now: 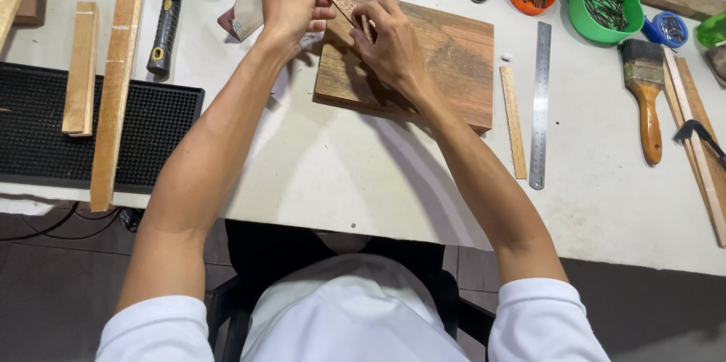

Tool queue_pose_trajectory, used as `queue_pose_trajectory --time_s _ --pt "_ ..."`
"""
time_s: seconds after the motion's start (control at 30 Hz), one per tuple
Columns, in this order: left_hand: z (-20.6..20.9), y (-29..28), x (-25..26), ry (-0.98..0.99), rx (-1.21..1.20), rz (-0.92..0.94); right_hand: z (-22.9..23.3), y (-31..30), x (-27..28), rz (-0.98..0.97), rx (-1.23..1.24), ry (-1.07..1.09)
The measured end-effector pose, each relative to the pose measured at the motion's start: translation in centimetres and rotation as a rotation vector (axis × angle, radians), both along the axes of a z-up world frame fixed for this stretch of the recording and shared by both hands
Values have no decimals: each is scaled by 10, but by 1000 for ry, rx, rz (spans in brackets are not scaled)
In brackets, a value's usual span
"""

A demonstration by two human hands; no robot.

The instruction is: Shaving, smoothing, and gluing small wooden strips onto a base wooden board at a workbench.

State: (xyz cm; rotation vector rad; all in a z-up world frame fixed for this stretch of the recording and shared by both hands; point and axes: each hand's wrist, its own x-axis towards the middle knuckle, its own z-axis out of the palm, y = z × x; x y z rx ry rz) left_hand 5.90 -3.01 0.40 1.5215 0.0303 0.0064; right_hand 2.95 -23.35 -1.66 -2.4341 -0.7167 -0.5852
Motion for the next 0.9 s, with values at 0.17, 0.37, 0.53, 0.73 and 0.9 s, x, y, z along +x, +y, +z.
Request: queue_pose_trajectory --time_s 0.17,0.37,0.53,0.73,0.9 --pt "13 -25 -20 35 -35 -154 6 12 -2 -103 114 47" --pt "17 -50 -17 78 89 -350 31 -20 -29 -126 83 165" --pt "14 -82 -18 35 268 -439 29 -64 -44 -120 -14 93" --pt "21 -110 -25 30 487 -425 -4 -103 -34 -60 -213 127" --pt "15 -124 -5 79 605 -409 -6 -110 -27 -76 -240 221"
